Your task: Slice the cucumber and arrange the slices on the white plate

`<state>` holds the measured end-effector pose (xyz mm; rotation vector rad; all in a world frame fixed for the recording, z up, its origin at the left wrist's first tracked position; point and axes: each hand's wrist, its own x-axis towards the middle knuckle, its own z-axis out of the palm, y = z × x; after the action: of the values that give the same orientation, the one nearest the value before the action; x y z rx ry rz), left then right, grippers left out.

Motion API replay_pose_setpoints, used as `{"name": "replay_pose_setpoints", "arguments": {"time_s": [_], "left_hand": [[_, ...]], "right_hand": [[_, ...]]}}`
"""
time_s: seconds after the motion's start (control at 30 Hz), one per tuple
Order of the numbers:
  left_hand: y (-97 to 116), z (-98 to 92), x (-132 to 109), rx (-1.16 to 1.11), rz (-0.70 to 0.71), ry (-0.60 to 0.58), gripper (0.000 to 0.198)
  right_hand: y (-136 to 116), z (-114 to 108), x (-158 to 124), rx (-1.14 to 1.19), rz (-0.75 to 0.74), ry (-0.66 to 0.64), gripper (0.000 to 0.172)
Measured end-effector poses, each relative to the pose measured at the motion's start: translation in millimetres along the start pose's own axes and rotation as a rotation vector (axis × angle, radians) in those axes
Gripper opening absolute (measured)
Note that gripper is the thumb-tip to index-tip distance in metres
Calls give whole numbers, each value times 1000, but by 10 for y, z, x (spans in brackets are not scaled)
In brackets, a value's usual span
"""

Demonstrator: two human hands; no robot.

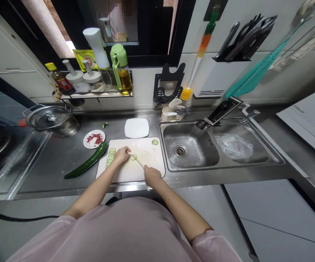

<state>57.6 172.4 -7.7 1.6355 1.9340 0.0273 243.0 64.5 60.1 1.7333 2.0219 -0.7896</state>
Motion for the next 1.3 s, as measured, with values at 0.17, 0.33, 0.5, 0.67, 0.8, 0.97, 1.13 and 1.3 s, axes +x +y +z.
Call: {"name": "replay_pose_setpoints", "arguments": {"time_s": [0.17,0.33,0.5,0.67,0.8,0.97,1.13,1.3], "left_hand": [[10,-11,6,-12,-15,8,21],[32,-31,5,-6,-35,-4,22],[35,-28,13,-9,-42,-12,21],[25,-15,13,8,-33,-7,22],[39,-34,-9,4,-38,-3,22],[55,-52,-28,-3,-34,-1,22],[36,-25,-17,12,-24,8,21],[11,19,-4,14,-11,34,21]], "right_hand": [[-10,-16,20,5,-1,-2,32],[-6,10,49,-4,-10,4,32],[-15,21,63,-9,1,13,31],[-29,1,44,-12,-3,7,34],[12,24,-1,-23,4,-1,35],[55,74,-29,-19,-4,14,34],[10,56,7,-10,2,10,38],[29,78,-24,-8,16,17,37]]}}
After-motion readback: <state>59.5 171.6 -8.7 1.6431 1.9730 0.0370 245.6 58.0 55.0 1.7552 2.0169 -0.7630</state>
